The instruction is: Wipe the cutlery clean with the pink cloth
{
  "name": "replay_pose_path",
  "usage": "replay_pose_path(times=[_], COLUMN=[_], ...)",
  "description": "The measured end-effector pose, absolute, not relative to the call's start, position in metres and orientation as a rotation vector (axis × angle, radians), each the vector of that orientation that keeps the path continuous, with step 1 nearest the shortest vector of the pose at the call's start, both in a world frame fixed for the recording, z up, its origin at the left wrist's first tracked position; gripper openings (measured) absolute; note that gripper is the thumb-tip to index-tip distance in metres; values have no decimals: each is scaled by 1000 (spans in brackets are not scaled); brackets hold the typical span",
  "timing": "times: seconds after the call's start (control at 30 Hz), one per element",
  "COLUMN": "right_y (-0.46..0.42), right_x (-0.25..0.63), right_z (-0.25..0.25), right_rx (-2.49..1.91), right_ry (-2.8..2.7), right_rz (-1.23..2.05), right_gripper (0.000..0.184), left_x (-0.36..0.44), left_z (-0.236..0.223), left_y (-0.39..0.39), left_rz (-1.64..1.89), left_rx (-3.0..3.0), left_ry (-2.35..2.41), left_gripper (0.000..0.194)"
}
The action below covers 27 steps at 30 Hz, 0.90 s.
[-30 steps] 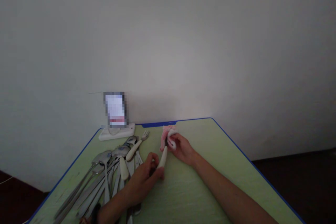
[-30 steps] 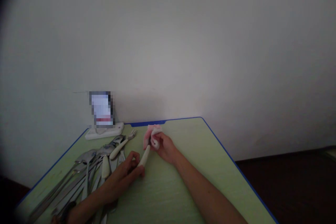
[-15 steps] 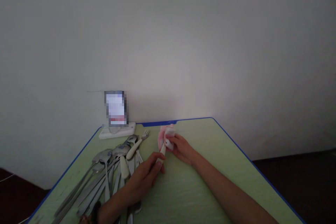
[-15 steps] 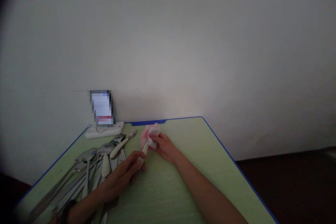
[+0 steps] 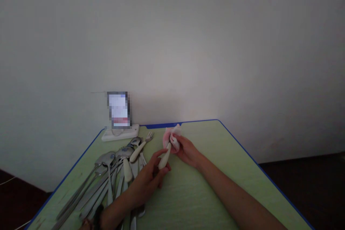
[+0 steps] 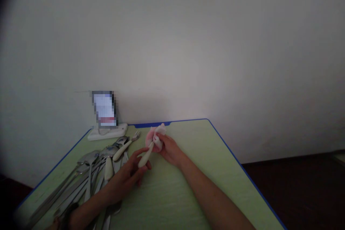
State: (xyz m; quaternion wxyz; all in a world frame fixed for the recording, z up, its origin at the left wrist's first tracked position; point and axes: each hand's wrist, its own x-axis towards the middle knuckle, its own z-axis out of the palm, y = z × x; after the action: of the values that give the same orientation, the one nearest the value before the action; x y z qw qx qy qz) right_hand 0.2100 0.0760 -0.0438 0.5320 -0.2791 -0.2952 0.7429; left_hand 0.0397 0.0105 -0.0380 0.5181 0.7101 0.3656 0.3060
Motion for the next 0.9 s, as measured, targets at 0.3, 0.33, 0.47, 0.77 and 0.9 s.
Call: replay_pose_path(times=[0.3, 0.33, 0.47, 0.77, 0.9], right_y=[73, 73, 73, 73, 72], right_x=[212, 211, 210, 212, 211], right_z=[-45, -45, -44, -44, -44], right_rx=[-691, -694, -727, -675, -657], right_ry=[-805, -807, -784, -841, -858], right_rz=[1741, 1740, 1736, 1810, 1818], right_gripper=[11, 11, 19, 26, 28], left_x=[38, 38, 37, 36, 37], left_z=[-42, -43, -46, -46, -45], left_y=[10, 10, 11, 11, 11], left_rz=[665, 664, 672, 645, 638], left_rx=[1784, 1788, 1820, 1945, 1943], left_ry=[942, 947, 976, 994, 986], left_gripper=[45, 46, 47, 48, 48])
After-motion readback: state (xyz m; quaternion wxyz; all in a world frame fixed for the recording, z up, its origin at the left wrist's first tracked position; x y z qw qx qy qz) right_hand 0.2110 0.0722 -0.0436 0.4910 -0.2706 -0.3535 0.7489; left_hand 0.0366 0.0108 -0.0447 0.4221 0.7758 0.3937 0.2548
